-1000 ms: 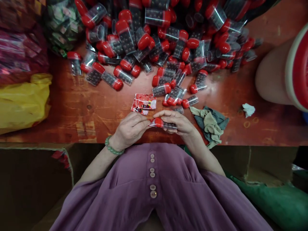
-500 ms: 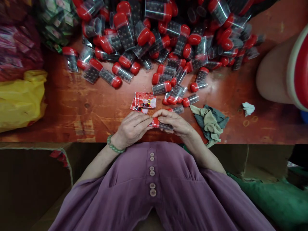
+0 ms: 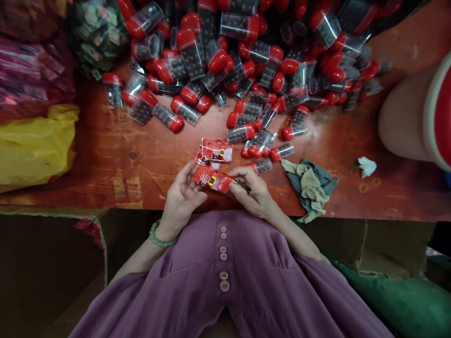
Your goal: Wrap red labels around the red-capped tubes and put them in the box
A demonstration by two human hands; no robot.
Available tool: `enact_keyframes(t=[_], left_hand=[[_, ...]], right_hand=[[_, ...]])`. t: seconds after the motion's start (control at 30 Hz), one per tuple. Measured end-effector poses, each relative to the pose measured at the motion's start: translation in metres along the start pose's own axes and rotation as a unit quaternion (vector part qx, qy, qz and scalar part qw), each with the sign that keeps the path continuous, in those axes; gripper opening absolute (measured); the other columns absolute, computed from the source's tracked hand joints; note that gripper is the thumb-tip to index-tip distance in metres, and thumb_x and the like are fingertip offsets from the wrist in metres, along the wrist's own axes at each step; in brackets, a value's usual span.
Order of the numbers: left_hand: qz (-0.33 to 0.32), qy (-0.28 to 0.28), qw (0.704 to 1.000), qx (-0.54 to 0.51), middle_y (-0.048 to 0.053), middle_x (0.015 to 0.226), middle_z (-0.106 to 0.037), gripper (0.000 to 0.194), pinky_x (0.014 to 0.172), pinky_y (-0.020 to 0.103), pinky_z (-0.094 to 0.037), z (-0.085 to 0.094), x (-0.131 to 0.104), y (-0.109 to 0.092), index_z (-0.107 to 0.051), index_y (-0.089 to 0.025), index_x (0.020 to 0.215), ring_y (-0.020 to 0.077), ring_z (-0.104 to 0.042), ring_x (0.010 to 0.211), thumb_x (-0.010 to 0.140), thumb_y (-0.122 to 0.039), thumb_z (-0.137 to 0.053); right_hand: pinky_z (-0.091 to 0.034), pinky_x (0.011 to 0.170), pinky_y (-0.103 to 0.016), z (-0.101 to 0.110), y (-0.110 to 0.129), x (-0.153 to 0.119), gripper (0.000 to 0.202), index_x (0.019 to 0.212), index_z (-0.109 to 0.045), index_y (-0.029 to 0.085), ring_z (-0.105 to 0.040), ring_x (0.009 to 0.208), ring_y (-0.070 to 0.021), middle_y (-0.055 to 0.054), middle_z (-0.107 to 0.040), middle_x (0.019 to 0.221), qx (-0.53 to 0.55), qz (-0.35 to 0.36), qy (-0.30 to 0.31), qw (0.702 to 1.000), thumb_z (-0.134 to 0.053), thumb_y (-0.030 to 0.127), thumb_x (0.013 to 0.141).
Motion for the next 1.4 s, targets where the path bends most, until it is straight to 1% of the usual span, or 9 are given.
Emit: enact_keyframes(t=[0.1,0.17,0.33,0.43,0.57,0.87,1.03,1.23,1.4], left_hand=[[0.171,0.029,0.963,-0.206,0.007,0.100,-0.075,0.044,0.086,0.033,-0.059,-0.018,-0.007,0.007,-0.074,-0.020,0.101,0.0182,-0.071,0.089,0.073,-0.052,-0.082],[0.201,0.013,0.946,-0.256,0.004,0.085,-0.075,0.034,0.078,0.028,-0.059,-0.027,-0.005,0.004,-0.076,-0.017,0.084,0.0147,-0.070,0.077,0.068,-0.043,-0.088],[0.189,-0.072,0.939,-0.277,0.001,0.081,-0.075,0.028,0.077,0.026,-0.056,-0.032,0.007,0.002,-0.074,-0.017,0.082,0.0133,-0.068,0.075,0.063,-0.029,-0.091],[0.172,-0.058,0.949,-0.256,0.002,0.082,-0.074,0.029,0.081,0.030,-0.056,-0.031,0.011,0.004,-0.073,-0.017,0.083,0.0154,-0.069,0.077,0.063,-0.030,-0.090],[0.127,-0.017,0.969,-0.210,0.004,0.091,-0.076,0.029,0.089,0.033,-0.055,-0.028,0.017,0.004,-0.075,-0.017,0.087,0.0191,-0.070,0.085,0.066,-0.032,-0.089],[0.110,-0.002,0.967,-0.228,0.004,0.091,-0.077,0.027,0.096,0.038,-0.055,-0.030,0.023,0.003,-0.076,-0.020,0.089,0.0232,-0.072,0.094,0.068,-0.034,-0.086],[0.149,-0.022,0.957,-0.249,0.002,0.082,-0.076,0.031,0.087,0.037,-0.057,-0.029,0.023,0.004,-0.074,-0.021,0.083,0.0223,-0.072,0.085,0.061,-0.035,-0.090],[0.168,-0.026,0.956,-0.240,0.002,0.078,-0.074,0.028,0.079,0.032,-0.057,-0.028,0.021,0.008,-0.075,-0.018,0.080,0.0182,-0.070,0.076,0.063,-0.036,-0.089],[0.155,-0.082,0.954,-0.243,0.001,0.076,-0.073,0.027,0.083,0.033,-0.057,-0.024,0.022,0.012,-0.074,-0.020,0.080,0.0190,-0.071,0.080,0.068,-0.039,-0.087]], right_hand=[[-0.042,0.055,-0.022,-0.002,0.005,0.001,0.019,0.115,-0.051,0.023,-0.050,0.058,-0.0076,0.005,-0.055,0.077,-0.113,0.084,-0.017,0.990,-0.052,0.018,0.096],[-0.048,0.059,-0.023,-0.005,0.006,0.003,0.024,0.117,-0.050,0.023,-0.057,0.064,-0.0091,0.002,-0.061,0.086,-0.162,0.126,-0.030,0.978,-0.054,0.018,0.095],[-0.054,0.060,-0.025,-0.014,0.006,0.006,0.032,0.122,-0.046,0.024,-0.066,0.070,-0.0124,-0.002,-0.066,0.095,-0.216,0.180,-0.079,0.956,-0.058,0.020,0.093],[-0.053,0.057,-0.024,-0.015,0.005,0.007,0.032,0.122,-0.045,0.025,-0.065,0.068,-0.0120,-0.002,-0.066,0.093,-0.211,0.168,-0.083,0.959,-0.059,0.022,0.093],[-0.049,0.052,-0.021,-0.015,-0.001,0.009,0.036,0.125,-0.042,0.025,-0.061,0.061,-0.0091,0.003,-0.063,0.082,-0.132,0.119,-0.029,0.984,-0.059,0.021,0.093],[-0.045,0.053,-0.020,-0.018,-0.009,0.015,0.029,0.117,-0.047,0.025,-0.057,0.060,-0.0071,0.004,-0.062,0.082,-0.064,0.072,-0.009,0.995,-0.061,0.024,0.091],[-0.044,0.053,-0.020,-0.013,-0.006,0.017,0.025,0.113,-0.052,0.023,-0.054,0.057,-0.0065,0.005,-0.061,0.075,-0.036,0.045,-0.025,0.998,-0.063,0.025,0.090],[-0.041,0.051,-0.019,-0.011,-0.004,0.018,0.026,0.113,-0.056,0.022,-0.049,0.053,-0.0060,0.007,-0.058,0.069,-0.013,0.008,0.001,1.000,-0.064,0.025,0.089],[-0.041,0.050,-0.019,-0.011,-0.003,0.017,0.025,0.111,-0.056,0.021,-0.045,0.050,-0.0054,0.008,-0.056,0.067,-0.044,0.021,-0.053,0.997,-0.064,0.020,0.087]])
Point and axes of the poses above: each hand's wrist, its own x-axis towards the middle knuckle, its own z-axis out of the back of the hand, y = z × x, the point moved 5 cm from there along x, towards the middle knuckle
